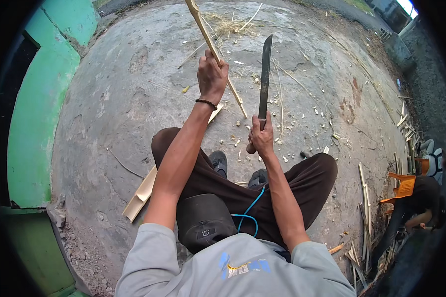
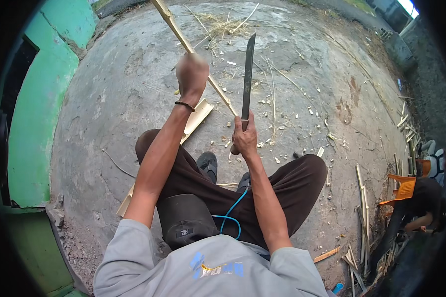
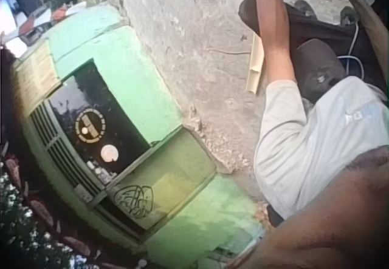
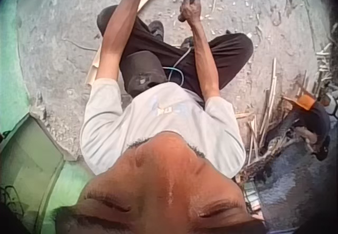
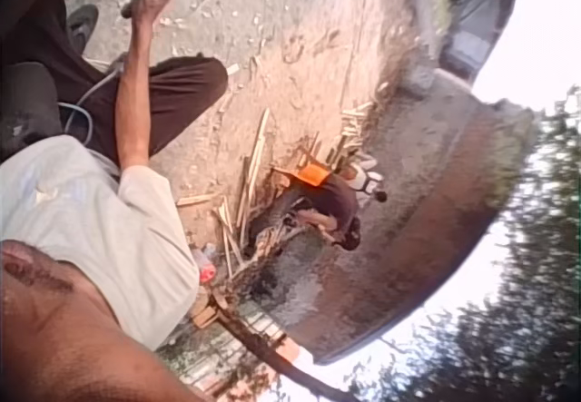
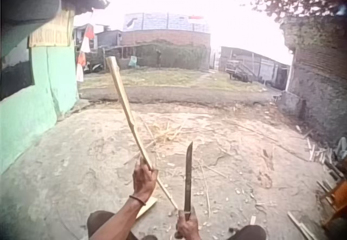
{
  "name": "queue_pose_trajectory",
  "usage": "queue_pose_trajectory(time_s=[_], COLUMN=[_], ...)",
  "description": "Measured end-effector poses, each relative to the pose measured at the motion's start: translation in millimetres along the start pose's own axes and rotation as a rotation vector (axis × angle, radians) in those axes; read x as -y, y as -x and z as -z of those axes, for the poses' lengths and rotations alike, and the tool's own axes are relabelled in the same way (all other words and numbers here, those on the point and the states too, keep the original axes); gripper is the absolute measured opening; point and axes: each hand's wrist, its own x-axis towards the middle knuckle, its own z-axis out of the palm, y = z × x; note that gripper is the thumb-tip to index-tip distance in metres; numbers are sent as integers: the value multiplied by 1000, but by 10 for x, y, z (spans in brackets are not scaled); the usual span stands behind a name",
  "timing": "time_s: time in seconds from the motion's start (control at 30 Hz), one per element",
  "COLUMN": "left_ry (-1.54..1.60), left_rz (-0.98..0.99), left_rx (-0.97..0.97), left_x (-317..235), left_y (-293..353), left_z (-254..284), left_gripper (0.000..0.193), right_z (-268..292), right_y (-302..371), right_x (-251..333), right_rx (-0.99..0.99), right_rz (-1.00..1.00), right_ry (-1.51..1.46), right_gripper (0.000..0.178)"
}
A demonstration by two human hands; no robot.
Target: The person shapes a piece of bamboo by hand using a large blade and a hammer. The person holds the bamboo piece vertically and uses the blade and hammer to split or shave the end, then uses the blade to shave thin strips from a long piece of wood.
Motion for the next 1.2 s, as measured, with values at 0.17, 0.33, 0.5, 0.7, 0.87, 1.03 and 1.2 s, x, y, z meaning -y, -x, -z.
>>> queue_pose_trajectory(time_s=[0.17, 0.33, 0.5, 0.7, 0.87, 1.03, 1.2], left_ry=[67, 149, 42, 249, 153, 177, 153], left_rz=[-3, -32, -27, 78, -119, -182, -86], left_rx=[78, 10, 44, 138, 165, 177, 259], left_x=[-39, -102, -187, -284, -438, -641, -622], left_y=[16, 122, 109, 93, 301, 418, 317], left_z=[-44, 9, -24, -44, 13, -91, -85], left_gripper=[27, 27, 31, 32, 35, 39, 38], right_z=[-155, 162, 84, -73, 278, 183, -104], right_y=[-105, -257, -61, -254, -173, -38, 6], right_x=[-622, -338, -213, -767, -416, -163, -477], right_rx=[-13, 346, 172, 115, 301, 203, -38], right_rz=[139, -674, -244, -174, -637, -329, 140], right_ry=[587, -1042, -577, 455, -995, -673, 599], right_gripper=[36, 38, 39, 32, 46, 43, 30])
